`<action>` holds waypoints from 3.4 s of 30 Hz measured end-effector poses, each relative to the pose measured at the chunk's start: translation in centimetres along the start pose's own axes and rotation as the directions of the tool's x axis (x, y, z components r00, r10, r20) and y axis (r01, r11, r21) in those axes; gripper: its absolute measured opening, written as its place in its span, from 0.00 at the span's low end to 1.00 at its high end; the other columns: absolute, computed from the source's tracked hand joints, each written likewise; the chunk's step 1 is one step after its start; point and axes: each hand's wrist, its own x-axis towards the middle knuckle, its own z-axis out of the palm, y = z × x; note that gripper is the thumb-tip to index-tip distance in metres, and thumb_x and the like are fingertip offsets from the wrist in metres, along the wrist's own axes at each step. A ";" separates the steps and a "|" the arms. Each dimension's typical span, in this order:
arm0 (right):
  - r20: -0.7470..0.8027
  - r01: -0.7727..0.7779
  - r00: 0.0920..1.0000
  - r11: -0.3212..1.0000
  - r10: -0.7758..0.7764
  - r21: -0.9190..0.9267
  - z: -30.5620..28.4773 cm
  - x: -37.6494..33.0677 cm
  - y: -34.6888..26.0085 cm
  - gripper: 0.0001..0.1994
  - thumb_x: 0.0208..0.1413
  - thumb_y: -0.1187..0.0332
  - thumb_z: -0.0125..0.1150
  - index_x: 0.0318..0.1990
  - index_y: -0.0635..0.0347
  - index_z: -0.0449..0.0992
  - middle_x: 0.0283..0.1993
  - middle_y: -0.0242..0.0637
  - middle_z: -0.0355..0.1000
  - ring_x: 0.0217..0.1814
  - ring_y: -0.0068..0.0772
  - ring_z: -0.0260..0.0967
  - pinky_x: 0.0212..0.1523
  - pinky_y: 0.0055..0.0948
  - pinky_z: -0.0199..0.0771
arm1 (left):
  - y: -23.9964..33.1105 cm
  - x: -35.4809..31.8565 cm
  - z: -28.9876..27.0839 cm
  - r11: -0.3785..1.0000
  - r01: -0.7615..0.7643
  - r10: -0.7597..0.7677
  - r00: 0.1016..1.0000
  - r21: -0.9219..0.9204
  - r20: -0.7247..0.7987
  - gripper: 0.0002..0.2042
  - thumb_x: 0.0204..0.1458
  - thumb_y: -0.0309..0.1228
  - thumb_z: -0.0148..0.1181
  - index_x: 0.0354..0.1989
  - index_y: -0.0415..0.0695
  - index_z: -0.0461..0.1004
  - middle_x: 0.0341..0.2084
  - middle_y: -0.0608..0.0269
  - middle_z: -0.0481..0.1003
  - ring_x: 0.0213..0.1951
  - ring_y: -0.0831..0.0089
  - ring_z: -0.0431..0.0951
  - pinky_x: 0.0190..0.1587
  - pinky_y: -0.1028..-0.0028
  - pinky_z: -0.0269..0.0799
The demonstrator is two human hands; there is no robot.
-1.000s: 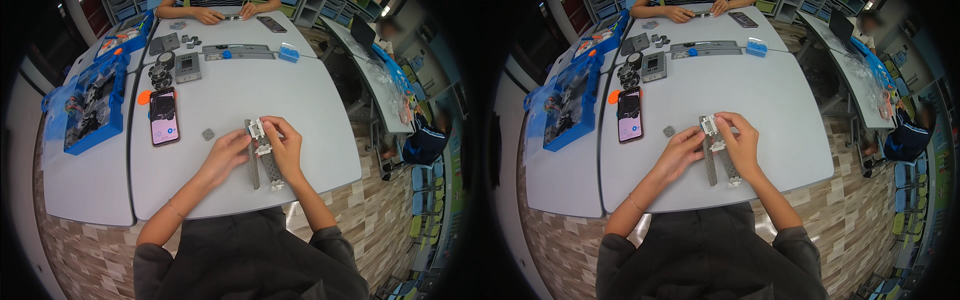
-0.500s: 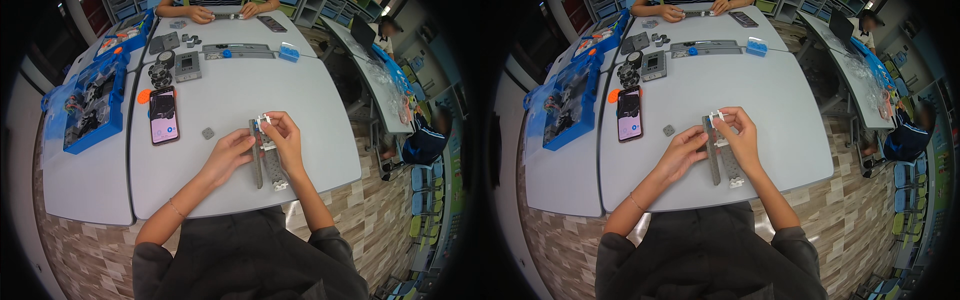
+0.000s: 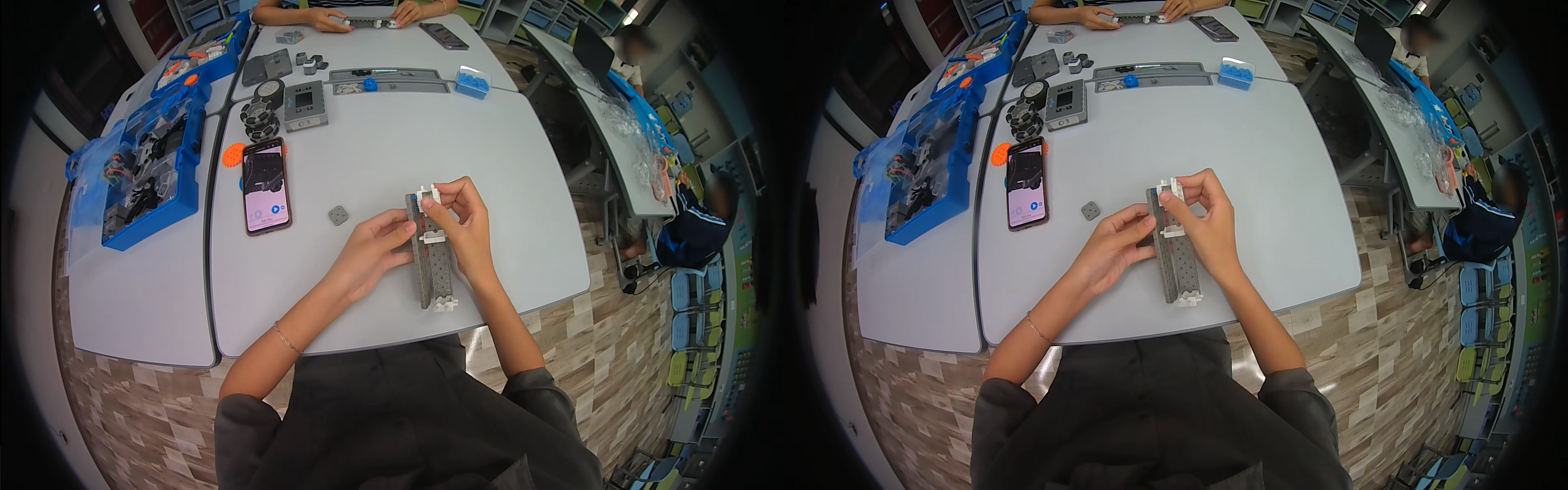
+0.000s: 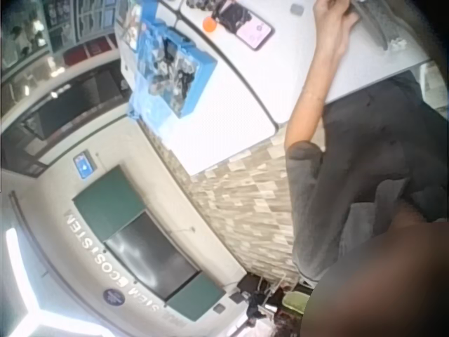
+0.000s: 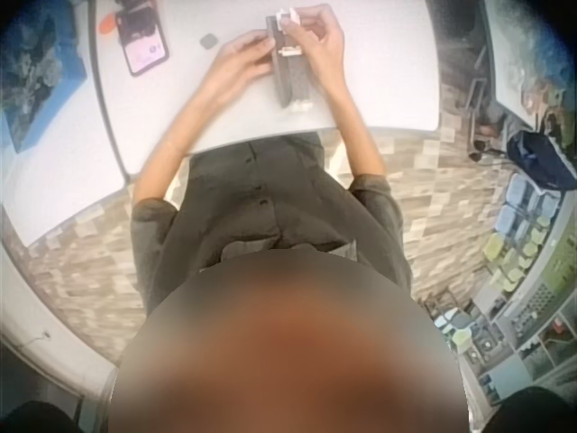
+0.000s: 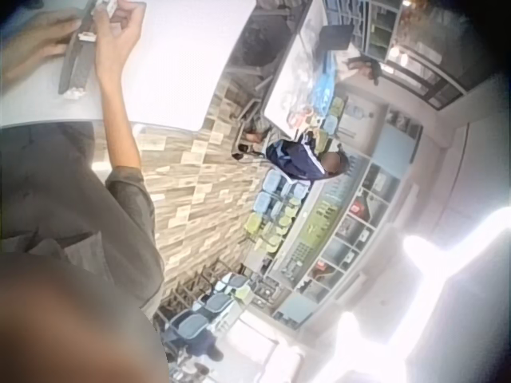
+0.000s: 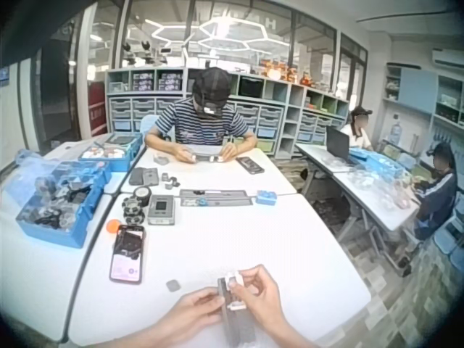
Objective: The person assembles small mechanical parts on a table, connecting a long gray beam with white connectors and other components. They handle the parts by hand, aligning and snapping pieces together while occasionally referencing a smartphone on the table.
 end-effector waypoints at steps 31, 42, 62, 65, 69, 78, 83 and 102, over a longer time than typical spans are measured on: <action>-0.016 -0.012 1.000 0.998 0.011 -0.060 0.4 -0.3 -0.4 0.11 0.60 0.71 0.71 0.43 0.62 0.73 0.37 0.35 0.79 0.42 0.21 0.76 0.35 0.26 0.82 | -0.2 0.1 0.0 0.999 -0.033 0.034 0.999 0.022 -0.031 0.18 0.68 0.31 0.61 0.60 0.33 0.73 0.54 0.56 0.76 0.58 0.67 0.78 0.63 0.56 0.79; -0.020 0.010 1.000 0.998 -0.012 -0.065 0.9 -0.6 0.4 0.12 0.59 0.71 0.71 0.43 0.64 0.73 0.37 0.35 0.78 0.44 0.21 0.75 0.35 0.25 0.84 | -0.3 0.0 -0.1 0.974 -0.094 0.102 0.994 0.208 -0.027 0.19 0.67 0.27 0.59 0.64 0.35 0.73 0.56 0.54 0.77 0.60 0.64 0.78 0.61 0.60 0.81; -0.014 0.070 0.997 0.991 -0.072 -0.117 1.5 -1.0 1.9 0.11 0.60 0.71 0.70 0.40 0.63 0.72 0.35 0.34 0.72 0.39 0.20 0.71 0.27 0.23 0.75 | -0.5 -0.6 0.5 0.577 -0.160 0.278 0.960 0.801 -0.008 0.12 0.70 0.29 0.54 0.53 0.33 0.75 0.38 0.63 0.70 0.39 0.75 0.76 0.49 0.68 0.87; -0.022 0.051 0.998 0.996 -0.052 -0.068 1.6 -1.0 1.4 0.10 0.61 0.71 0.69 0.41 0.63 0.71 0.35 0.32 0.72 0.39 0.20 0.70 0.32 0.24 0.75 | -0.1 -0.8 0.8 0.516 -0.183 0.297 0.955 0.837 0.026 0.13 0.71 0.32 0.54 0.53 0.33 0.75 0.38 0.62 0.71 0.39 0.73 0.77 0.49 0.68 0.87; -0.037 0.014 0.999 0.997 -0.012 0.075 1.0 -0.4 0.1 0.09 0.62 0.71 0.68 0.41 0.61 0.71 0.36 0.30 0.72 0.41 0.20 0.70 0.43 0.26 0.75 | 0.3 -0.8 1.2 0.791 -0.217 0.274 0.962 0.573 -0.015 0.20 0.73 0.40 0.50 0.59 0.34 0.74 0.49 0.59 0.76 0.51 0.69 0.78 0.54 0.65 0.82; 0.030 -0.027 0.999 0.996 0.024 0.089 2.4 -1.1 -0.8 0.10 0.65 0.70 0.66 0.44 0.59 0.70 0.38 0.33 0.76 0.39 0.17 0.72 0.40 0.23 0.73 | -0.7 0.6 2.4 0.991 -0.135 0.132 0.982 -0.013 -0.134 0.35 0.74 0.58 0.34 0.66 0.37 0.69 0.58 0.54 0.75 0.62 0.67 0.74 0.65 0.64 0.70; -0.029 -0.004 1.000 0.994 0.007 0.108 4.4 -2.0 -0.7 0.11 0.65 0.70 0.65 0.45 0.61 0.68 0.36 0.34 0.75 0.34 0.17 0.71 0.34 0.21 0.72 | -2.3 1.1 2.9 0.997 -0.051 0.026 0.932 -0.061 -0.363 0.37 0.72 0.62 0.32 0.63 0.38 0.70 0.55 0.53 0.76 0.57 0.68 0.78 0.61 0.68 0.74; -0.073 0.037 0.997 0.997 -0.032 0.071 4.1 -0.1 -0.8 0.15 0.68 0.66 0.63 0.52 0.63 0.66 0.43 0.37 0.73 0.39 0.20 0.71 0.39 0.24 0.73 | 0.4 0.4 3.2 0.996 -0.073 0.065 0.985 -0.047 -0.160 0.35 0.72 0.62 0.32 0.67 0.43 0.65 0.57 0.58 0.72 0.57 0.69 0.76 0.57 0.65 0.75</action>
